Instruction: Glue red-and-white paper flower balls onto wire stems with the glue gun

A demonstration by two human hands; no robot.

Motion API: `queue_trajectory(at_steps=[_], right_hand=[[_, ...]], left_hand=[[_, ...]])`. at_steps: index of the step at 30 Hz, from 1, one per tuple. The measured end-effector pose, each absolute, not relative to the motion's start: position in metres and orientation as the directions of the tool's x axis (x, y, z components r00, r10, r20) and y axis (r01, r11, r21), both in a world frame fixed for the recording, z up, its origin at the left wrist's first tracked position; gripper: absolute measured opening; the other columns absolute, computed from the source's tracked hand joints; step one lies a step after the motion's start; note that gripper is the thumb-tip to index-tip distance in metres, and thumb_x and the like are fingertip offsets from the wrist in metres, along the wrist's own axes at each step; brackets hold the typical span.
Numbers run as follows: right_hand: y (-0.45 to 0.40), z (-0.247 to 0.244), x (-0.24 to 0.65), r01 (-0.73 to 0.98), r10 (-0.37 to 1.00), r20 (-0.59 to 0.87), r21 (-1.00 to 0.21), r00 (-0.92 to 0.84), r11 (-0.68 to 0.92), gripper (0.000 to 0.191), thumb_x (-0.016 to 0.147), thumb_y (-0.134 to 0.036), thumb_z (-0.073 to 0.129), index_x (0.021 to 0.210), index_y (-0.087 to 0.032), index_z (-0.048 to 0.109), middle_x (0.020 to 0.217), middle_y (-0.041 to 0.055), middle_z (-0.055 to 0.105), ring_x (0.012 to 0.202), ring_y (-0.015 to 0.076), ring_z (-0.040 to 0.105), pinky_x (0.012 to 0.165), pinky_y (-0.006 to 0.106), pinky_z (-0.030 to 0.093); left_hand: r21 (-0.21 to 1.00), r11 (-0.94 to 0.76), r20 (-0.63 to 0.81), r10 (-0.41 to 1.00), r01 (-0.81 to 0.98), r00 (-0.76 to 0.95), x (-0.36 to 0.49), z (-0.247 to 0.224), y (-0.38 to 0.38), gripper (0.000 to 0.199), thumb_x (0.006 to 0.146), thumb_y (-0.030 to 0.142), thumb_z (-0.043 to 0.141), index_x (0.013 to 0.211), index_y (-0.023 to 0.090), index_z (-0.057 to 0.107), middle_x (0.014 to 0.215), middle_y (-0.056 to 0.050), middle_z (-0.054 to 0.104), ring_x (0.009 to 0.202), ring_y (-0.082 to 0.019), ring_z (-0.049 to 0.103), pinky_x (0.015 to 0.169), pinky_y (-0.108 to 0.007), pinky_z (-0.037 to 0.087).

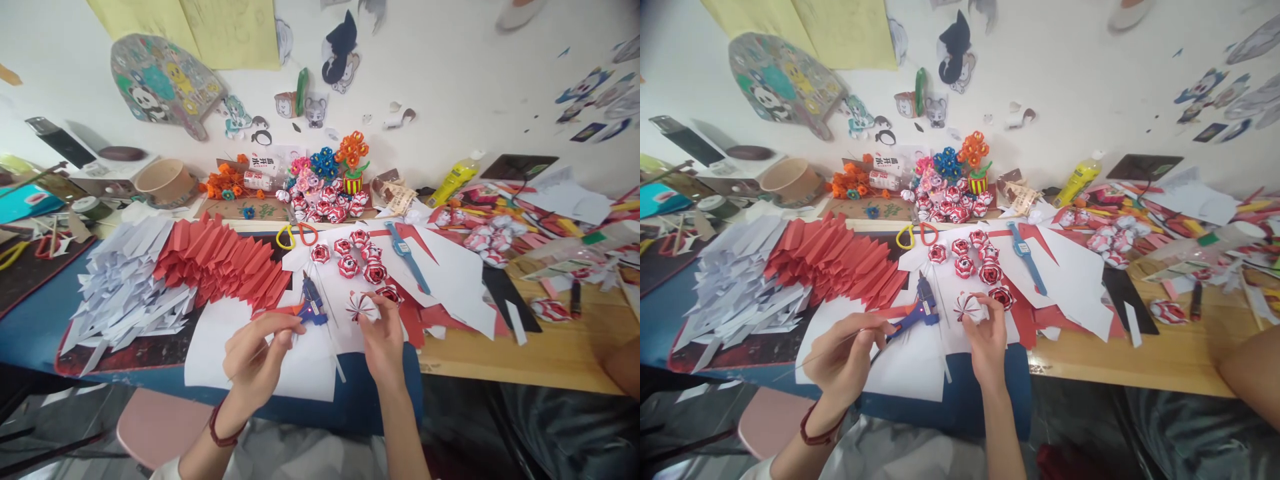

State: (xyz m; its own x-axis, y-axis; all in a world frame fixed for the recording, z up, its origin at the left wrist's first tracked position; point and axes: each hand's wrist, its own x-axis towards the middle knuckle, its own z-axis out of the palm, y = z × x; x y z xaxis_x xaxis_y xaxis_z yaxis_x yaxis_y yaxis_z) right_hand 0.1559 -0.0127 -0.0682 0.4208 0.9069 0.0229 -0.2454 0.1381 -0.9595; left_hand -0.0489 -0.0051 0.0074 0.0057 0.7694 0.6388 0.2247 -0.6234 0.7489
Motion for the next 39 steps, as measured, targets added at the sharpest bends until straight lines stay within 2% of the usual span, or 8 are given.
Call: queue_trajectory(at_steps=[5,9,13,21,23,25,29,39], right_hand=[[-0.01,-0.077,0.151,0.079,0.89,0.12,-0.992,0.44,0.094,0.033,0.091,-0.04,0.07,0.118,-0.025,0.059,0.128,0.0101,0.067,0.125,0.0253,0.062,0.109,0.048,0.047],[-0.009,-0.079,0.149,0.349,0.897,0.154,-0.937,0.414,0.0,0.035,0.1,-0.043,0.056,0.128,-0.022,0.057,0.131,0.0138,0.066,0.126,0.0282,0.061,0.108,0.051,0.047],[-0.017,-0.075,0.152,0.578,0.836,0.341,-0.815,0.429,0.036,0.039,0.101,-0.04,0.055,0.137,-0.023,0.055,0.138,0.0152,0.062,0.132,0.0307,0.057,0.109,0.054,0.046],[-0.055,-0.062,0.165,0.771,0.709,0.705,-0.458,0.011,0.443,0.058,0.089,-0.011,0.072,0.14,-0.037,0.062,0.091,0.0026,0.079,0.077,0.0242,0.072,0.071,0.04,0.057],[-0.056,-0.063,0.168,0.754,0.693,0.721,-0.469,0.026,0.46,0.061,0.09,-0.007,0.068,0.142,-0.038,0.06,0.097,0.0031,0.08,0.084,0.0258,0.074,0.075,0.041,0.06],[-0.054,-0.066,0.172,0.757,0.707,0.699,-0.519,0.108,0.397,0.061,0.093,-0.007,0.063,0.144,-0.039,0.058,0.107,0.0039,0.08,0.094,0.0269,0.075,0.083,0.044,0.06],[-0.041,-0.074,0.175,0.765,0.766,0.597,-0.602,0.24,0.229,0.051,0.102,-0.014,0.048,0.149,-0.034,0.054,0.128,0.0081,0.074,0.116,0.0286,0.07,0.099,0.047,0.055],[-0.018,-0.095,0.162,0.84,0.803,0.588,-0.481,0.097,0.25,0.058,0.099,-0.027,0.063,0.155,-0.022,0.045,0.141,0.0146,0.066,0.133,0.0306,0.06,0.11,0.05,0.052]], left_hand=[[0.627,-0.691,0.705,0.7,0.36,0.113,-0.049,0.001,-0.009,0.019,0.097,0.012,0.061,0.11,0.02,0.071,0.086,-0.003,0.079,0.071,-0.015,0.072,0.066,-0.026,0.059],[0.327,-0.829,0.759,0.517,0.454,0.396,-0.048,0.0,-0.015,0.026,0.095,0.009,0.06,0.119,0.015,0.069,0.094,-0.009,0.081,0.072,-0.018,0.075,0.068,-0.029,0.059],[0.081,-0.916,0.659,0.345,0.394,0.668,-0.042,0.005,-0.02,0.027,0.097,0.013,0.06,0.12,0.02,0.071,0.105,-0.009,0.082,0.073,-0.018,0.078,0.059,-0.025,0.061],[-0.076,-0.954,0.627,0.18,0.29,0.758,-0.023,-0.008,-0.028,0.021,0.097,0.019,0.06,0.11,0.02,0.076,0.112,-0.005,0.081,0.076,-0.015,0.075,0.059,-0.024,0.056],[-0.061,-0.939,0.624,0.228,0.337,0.747,-0.022,-0.014,-0.03,0.027,0.1,0.019,0.055,0.118,0.023,0.074,0.116,-0.002,0.08,0.083,-0.016,0.074,0.068,-0.027,0.056],[0.017,-0.841,0.612,0.436,0.541,0.659,-0.024,-0.023,-0.028,0.03,0.102,0.019,0.053,0.128,0.022,0.069,0.116,-0.005,0.079,0.091,-0.019,0.073,0.078,-0.031,0.054],[0.1,-0.382,0.482,0.826,0.919,0.291,-0.032,-0.045,-0.01,0.043,0.103,0.036,0.059,0.137,0.011,0.059,0.115,-0.018,0.073,0.095,-0.029,0.068,0.079,-0.04,0.048],[-0.057,-0.271,0.249,0.928,0.961,0.277,-0.035,-0.064,0.001,0.061,0.094,0.041,0.069,0.14,0.006,0.051,0.11,-0.015,0.066,0.095,-0.031,0.061,0.078,-0.041,0.049]])
